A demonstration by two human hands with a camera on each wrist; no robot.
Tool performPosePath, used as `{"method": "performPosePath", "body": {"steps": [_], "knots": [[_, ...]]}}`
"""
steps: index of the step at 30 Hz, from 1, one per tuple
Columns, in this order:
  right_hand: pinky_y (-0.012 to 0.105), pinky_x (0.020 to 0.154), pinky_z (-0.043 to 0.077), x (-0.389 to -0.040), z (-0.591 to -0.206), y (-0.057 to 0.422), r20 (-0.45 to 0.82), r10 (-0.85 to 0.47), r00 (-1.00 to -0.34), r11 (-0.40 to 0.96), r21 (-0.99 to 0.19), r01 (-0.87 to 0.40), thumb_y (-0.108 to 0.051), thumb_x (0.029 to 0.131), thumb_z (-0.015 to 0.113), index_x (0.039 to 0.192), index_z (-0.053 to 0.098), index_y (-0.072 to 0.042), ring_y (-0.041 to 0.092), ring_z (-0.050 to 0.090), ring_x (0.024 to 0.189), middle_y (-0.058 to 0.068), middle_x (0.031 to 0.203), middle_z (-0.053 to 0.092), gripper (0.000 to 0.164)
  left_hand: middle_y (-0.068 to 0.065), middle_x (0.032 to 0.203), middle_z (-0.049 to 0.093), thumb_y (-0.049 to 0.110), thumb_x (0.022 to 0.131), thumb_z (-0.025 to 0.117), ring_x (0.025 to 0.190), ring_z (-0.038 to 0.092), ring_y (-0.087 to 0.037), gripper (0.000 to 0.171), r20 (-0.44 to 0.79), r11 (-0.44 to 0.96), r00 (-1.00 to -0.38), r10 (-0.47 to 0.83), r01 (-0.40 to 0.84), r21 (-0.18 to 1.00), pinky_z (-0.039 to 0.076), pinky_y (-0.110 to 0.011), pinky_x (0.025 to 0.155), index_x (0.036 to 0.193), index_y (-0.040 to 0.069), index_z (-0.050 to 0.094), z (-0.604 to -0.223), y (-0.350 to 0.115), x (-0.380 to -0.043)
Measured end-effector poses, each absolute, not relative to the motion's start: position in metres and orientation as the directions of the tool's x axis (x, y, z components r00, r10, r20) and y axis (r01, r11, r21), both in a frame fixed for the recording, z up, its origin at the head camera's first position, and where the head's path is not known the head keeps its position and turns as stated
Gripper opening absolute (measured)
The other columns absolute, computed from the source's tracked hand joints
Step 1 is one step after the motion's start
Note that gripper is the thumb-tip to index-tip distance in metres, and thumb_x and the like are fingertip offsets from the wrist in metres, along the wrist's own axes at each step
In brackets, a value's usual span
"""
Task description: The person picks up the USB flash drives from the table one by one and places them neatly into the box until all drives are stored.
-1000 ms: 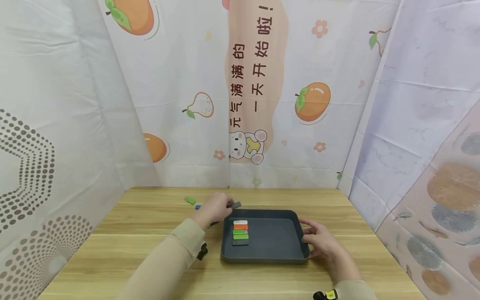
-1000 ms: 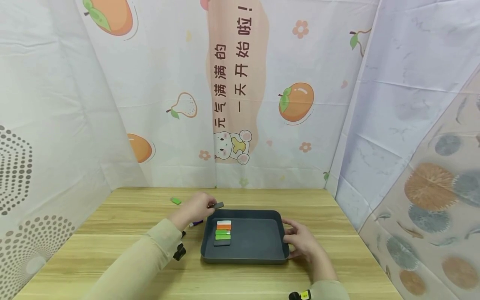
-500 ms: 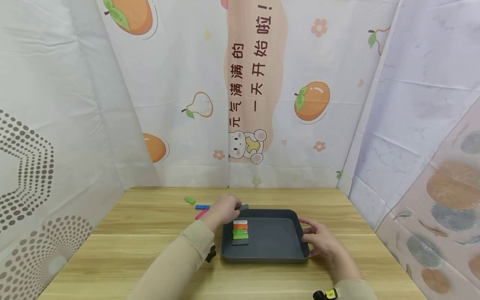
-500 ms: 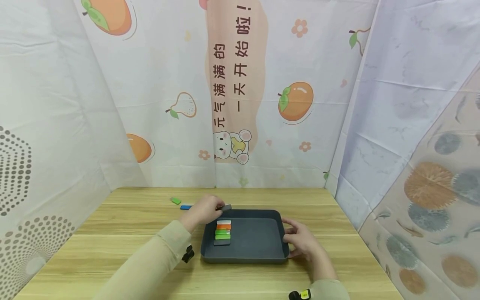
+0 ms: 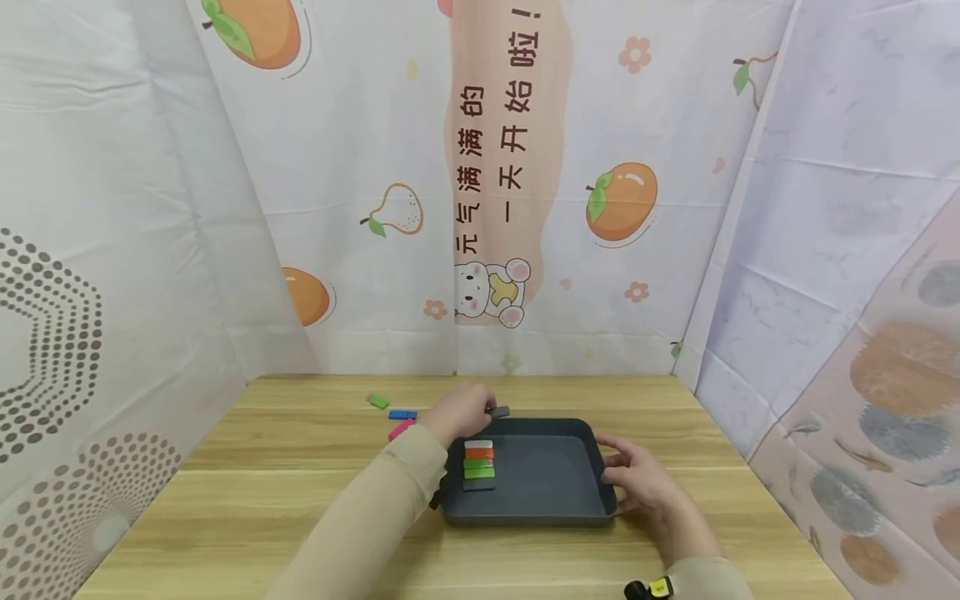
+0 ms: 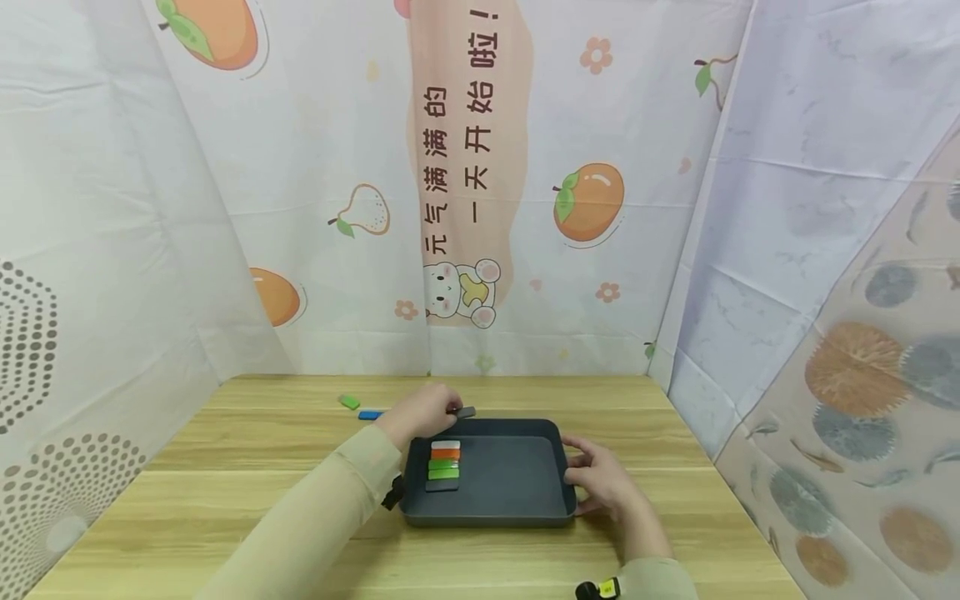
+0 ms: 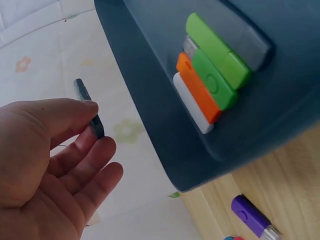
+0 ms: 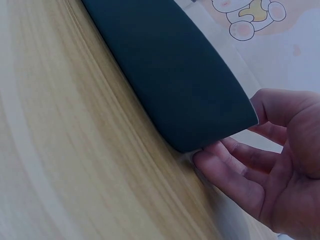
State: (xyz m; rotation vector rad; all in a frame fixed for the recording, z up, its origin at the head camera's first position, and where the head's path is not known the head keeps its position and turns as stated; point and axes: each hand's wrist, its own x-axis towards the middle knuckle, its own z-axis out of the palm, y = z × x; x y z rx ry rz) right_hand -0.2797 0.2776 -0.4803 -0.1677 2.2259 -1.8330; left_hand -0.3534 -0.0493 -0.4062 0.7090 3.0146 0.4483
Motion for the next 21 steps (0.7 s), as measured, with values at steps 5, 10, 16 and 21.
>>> {"method": "performPosePath", "body": {"steps": [5, 10, 16, 21], "knots": [[0.059, 0.063, 0.058, -0.28, -0.481, 0.277, -0.117, -0.242, -0.963, 0.201, -0.977, 0.069, 0.008, 0.088, 0.059, 0.156, 0.033, 0.0, 0.037, 0.063, 0.102, 0.035, 0.132, 0.051, 0.073, 0.003, 0.089, 0.069, 0.011, 0.093, 0.072, 0.078, 0.059, -0.013, 0.008, 0.043, 0.858, -0.89, 0.454, 0.45, 0.249, 0.053, -0.033, 0.076, 0.097, 0.013, 0.078, -0.404, -0.042, -0.358], [0.059, 0.062, 0.058, -0.28, -0.482, 0.277, -0.115, -0.235, -0.965, 0.203, -0.977, 0.067, 0.008, 0.088, 0.059, 0.156, 0.033, 0.0, 0.037, 0.063, 0.101, 0.035, 0.131, 0.051, 0.073, 0.004, 0.089, 0.068, 0.012, 0.092, 0.072, 0.079, 0.058, -0.013, 0.007, 0.04, 0.862, -0.889, 0.457, 0.453, 0.225, 0.053, -0.032, 0.077, 0.095, 0.014, 0.078, -0.406, -0.033, -0.361], [0.059, 0.062, 0.058, -0.281, -0.483, 0.277, -0.112, -0.227, -0.968, 0.205, -0.977, 0.065, 0.007, 0.088, 0.059, 0.156, 0.034, 0.0, 0.036, 0.064, 0.1, 0.033, 0.13, 0.052, 0.072, 0.001, 0.096, 0.071, 0.01, 0.093, 0.072, 0.085, 0.061, -0.012, 0.012, 0.031, 0.857, -0.887, 0.461, 0.454, 0.246, 0.054, -0.032, 0.08, 0.103, 0.011, 0.079, -0.412, -0.024, -0.365], [0.059, 0.061, 0.058, -0.282, -0.484, 0.278, -0.108, -0.224, -0.969, 0.209, -0.976, 0.061, 0.007, 0.088, 0.06, 0.155, 0.035, -0.001, 0.036, 0.064, 0.099, 0.032, 0.128, 0.053, 0.073, 0.002, 0.092, 0.07, 0.008, 0.092, 0.072, 0.079, 0.059, -0.013, 0.008, 0.024, 0.847, -0.878, 0.477, 0.467, 0.255, 0.053, -0.034, 0.075, 0.095, 0.012, 0.078, -0.417, -0.019, -0.368]]}}
